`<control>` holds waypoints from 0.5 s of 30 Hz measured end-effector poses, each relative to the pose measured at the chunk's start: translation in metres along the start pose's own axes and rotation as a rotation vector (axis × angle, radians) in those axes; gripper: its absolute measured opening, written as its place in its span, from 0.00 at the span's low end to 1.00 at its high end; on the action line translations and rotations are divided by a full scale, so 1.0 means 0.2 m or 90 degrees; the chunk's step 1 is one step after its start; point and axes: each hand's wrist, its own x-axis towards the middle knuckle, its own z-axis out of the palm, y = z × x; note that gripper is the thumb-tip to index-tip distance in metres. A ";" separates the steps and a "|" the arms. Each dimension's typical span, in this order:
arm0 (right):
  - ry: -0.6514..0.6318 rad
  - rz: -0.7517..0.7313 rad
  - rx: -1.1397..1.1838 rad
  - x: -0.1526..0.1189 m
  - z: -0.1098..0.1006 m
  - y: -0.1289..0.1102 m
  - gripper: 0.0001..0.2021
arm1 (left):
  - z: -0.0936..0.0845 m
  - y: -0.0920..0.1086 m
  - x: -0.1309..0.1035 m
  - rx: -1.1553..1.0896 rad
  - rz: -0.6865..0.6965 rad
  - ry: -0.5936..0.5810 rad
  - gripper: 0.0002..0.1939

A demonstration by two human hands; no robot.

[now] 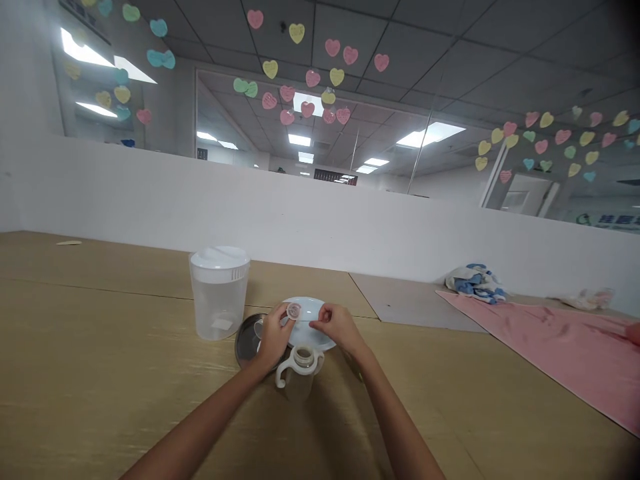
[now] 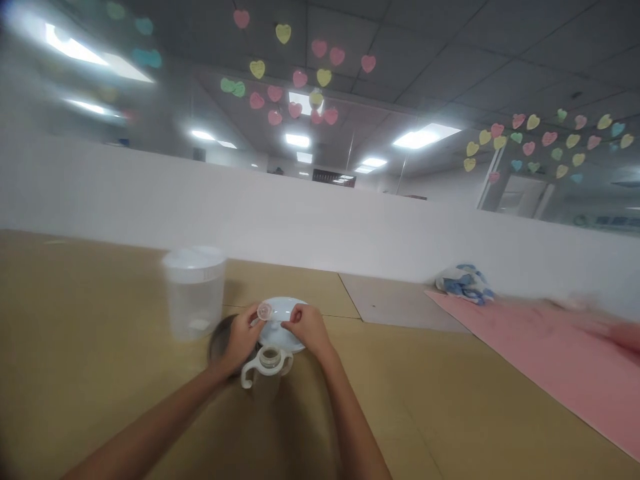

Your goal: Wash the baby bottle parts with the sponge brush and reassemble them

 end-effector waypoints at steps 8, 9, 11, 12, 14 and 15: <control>0.092 -0.032 -0.030 0.22 0.15 -0.06 0.06 | -0.01 -0.07 -0.08 0.178 0.057 -0.116 0.12; 0.083 -0.038 -0.028 0.23 0.18 -0.06 0.05 | -0.01 -0.08 -0.08 0.179 0.050 -0.113 0.12; 0.061 -0.054 -0.029 0.24 0.23 -0.06 0.07 | -0.01 -0.09 -0.09 0.179 0.036 -0.111 0.12; 0.054 -0.063 -0.033 0.24 0.24 -0.05 0.11 | -0.01 -0.09 -0.09 0.178 0.029 -0.112 0.12; 0.057 -0.078 -0.044 0.24 0.25 -0.05 0.16 | -0.01 -0.09 -0.10 0.171 0.017 -0.116 0.12; 0.068 -0.083 -0.051 0.24 0.24 -0.06 0.17 | -0.01 -0.09 -0.11 0.168 0.011 -0.118 0.12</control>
